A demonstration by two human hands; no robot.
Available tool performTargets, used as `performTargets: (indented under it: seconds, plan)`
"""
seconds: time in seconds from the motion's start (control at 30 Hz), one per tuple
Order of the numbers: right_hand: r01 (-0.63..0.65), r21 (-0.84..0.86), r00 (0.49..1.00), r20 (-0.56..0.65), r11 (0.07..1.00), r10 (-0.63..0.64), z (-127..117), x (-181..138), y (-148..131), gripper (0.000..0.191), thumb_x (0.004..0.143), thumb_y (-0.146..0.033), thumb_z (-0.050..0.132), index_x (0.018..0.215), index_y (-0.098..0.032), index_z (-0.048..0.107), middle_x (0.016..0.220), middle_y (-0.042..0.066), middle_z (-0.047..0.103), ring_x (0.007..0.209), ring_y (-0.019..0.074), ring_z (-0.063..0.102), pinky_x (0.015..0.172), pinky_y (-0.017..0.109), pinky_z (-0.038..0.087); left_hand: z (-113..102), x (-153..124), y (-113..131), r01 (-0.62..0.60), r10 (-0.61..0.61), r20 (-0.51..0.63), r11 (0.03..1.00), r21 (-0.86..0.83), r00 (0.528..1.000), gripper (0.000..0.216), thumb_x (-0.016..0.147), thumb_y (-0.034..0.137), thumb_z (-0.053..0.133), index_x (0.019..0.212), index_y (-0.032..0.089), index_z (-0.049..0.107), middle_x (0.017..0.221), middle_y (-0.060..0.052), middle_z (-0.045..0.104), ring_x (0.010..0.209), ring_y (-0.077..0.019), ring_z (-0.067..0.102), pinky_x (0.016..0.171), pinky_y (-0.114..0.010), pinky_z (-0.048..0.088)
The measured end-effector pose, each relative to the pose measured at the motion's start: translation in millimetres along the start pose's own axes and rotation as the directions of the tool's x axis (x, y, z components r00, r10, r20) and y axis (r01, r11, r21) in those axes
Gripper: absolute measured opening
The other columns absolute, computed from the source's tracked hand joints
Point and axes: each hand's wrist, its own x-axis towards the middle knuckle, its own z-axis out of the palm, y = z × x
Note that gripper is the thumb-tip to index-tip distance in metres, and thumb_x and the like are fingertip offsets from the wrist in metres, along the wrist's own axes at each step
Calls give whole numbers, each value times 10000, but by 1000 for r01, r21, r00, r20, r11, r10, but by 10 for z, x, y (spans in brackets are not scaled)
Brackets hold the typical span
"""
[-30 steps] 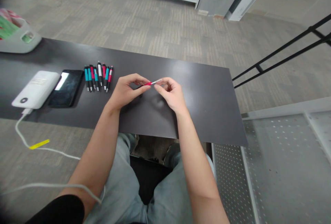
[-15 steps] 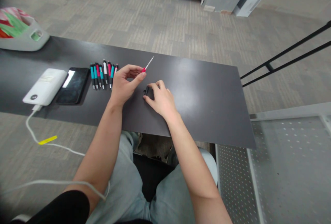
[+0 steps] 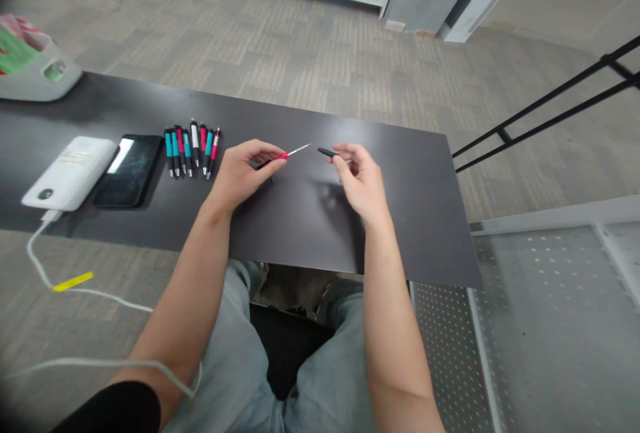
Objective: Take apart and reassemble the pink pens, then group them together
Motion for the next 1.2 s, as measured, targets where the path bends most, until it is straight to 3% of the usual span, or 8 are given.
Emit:
performTargets:
  seconds: [0.13, 0.53, 0.77, 1.2]
  plan:
    - [21, 65, 996, -83, 998, -16, -124, 20, -14, 444, 903, -684, 953, 1056, -309, 774, 992, 44, 845, 752, 213, 690, 651, 360, 609, 1, -6, 9, -22, 21, 49, 1000, 5, 999, 120, 983, 411, 894, 1033, 305, 923, 1027, -56, 892, 942, -270, 806, 867, -419, 642]
    - [0, 47, 1000, -9, 999, 1, -140, -2, -53, 326, 878, -562, 1008, 1029, -300, 884, 931, 25, 835, 726, 202, 694, 694, 382, 655, 0, 0, 51, -37, 34, 110, 999, 24, 993, 124, 965, 438, 918, 996, 319, 933, 1004, -52, 887, 900, -267, 774, 862, -420, 630]
    - [47, 61, 996, -77, 997, -43, -234, 12, -36, 401, 852, -641, 1028, 1011, -302, 884, 978, 40, 860, 745, 206, 694, 679, 374, 636, -14, -14, 67, -53, 49, 120, 998, 31, 992, 161, 1010, 452, 900, 1024, 293, 921, 1038, -55, 890, 947, -264, 790, 907, -417, 622]
    - [16, 50, 999, 34, 999, -18, -129, -16, -43, 399, 882, -651, 1009, 1047, -307, 891, 933, 43, 842, 792, 234, 728, 734, 401, 648, -15, -11, 103, -63, 54, 153, 997, 55, 987, 220, 1023, 508, 883, 1035, 293, 927, 1029, -62, 891, 931, -266, 777, 905, -425, 619]
